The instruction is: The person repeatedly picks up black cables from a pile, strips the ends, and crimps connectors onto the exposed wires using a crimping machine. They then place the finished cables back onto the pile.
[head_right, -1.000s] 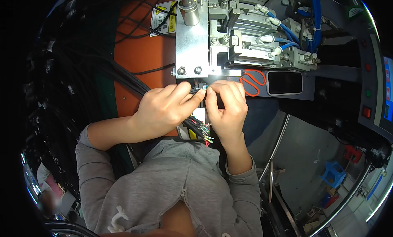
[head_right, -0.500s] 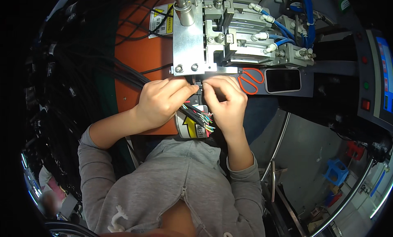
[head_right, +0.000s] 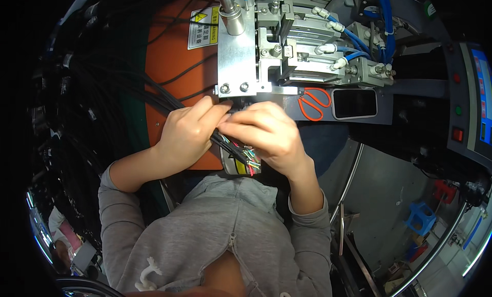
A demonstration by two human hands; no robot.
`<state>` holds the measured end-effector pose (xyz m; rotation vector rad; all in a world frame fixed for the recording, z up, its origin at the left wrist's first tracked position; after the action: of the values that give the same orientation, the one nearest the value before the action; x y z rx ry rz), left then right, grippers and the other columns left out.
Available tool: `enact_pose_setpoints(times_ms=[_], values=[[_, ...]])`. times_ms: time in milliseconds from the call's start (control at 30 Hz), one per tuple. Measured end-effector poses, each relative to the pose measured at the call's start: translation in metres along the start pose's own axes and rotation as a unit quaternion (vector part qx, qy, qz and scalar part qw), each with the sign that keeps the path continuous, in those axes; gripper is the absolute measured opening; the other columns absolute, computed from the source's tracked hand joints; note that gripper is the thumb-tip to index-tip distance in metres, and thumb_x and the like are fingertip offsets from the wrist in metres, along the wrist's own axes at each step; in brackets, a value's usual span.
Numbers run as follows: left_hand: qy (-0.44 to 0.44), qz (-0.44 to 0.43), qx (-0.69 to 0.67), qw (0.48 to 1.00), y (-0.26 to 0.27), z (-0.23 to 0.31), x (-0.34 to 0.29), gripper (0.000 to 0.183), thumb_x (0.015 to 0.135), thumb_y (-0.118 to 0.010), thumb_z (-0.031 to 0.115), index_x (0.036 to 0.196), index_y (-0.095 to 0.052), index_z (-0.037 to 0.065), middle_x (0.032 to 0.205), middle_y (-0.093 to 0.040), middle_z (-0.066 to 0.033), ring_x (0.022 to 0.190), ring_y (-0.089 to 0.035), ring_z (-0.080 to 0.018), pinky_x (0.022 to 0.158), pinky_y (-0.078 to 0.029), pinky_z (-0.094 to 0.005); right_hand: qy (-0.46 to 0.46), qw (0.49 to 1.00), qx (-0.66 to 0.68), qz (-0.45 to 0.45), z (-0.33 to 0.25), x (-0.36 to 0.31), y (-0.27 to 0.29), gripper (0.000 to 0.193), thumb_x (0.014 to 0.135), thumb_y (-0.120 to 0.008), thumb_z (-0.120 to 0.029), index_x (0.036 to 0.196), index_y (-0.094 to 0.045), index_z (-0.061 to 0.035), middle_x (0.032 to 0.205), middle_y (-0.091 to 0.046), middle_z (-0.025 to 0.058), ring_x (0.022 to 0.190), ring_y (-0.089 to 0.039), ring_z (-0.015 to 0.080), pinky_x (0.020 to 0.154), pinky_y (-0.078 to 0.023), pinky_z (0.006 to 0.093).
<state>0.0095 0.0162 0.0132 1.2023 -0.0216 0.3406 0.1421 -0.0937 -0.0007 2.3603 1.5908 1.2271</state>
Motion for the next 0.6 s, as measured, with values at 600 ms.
enact_pose_setpoints(times_ms=[600], values=[[-0.222, 0.152, -0.056, 0.962, 0.014, 0.011, 0.008, 0.033, 0.074, -0.068, 0.011, 0.106, -0.065, 0.002, 0.099, -0.062, -0.0103, 0.071, -0.061, -0.0182, 0.059, -0.049, -0.028, -0.014, 0.984, -0.125, 0.128, -0.013, -0.035, 0.017, 0.025, 0.061, -0.08, -0.003, 0.082, -0.067, -0.0031, 0.071, -0.062, 0.0048, 0.064, -0.057, 0.0204, 0.059, -0.046, 0.0293]])
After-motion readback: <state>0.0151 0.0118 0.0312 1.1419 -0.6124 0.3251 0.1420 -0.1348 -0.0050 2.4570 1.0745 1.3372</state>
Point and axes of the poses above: each hand's wrist, its own x-axis towards the middle knuckle, its own y-axis out of the back of the hand, z = x × y, the point moved 2 cm from there along x, towards the middle knuckle
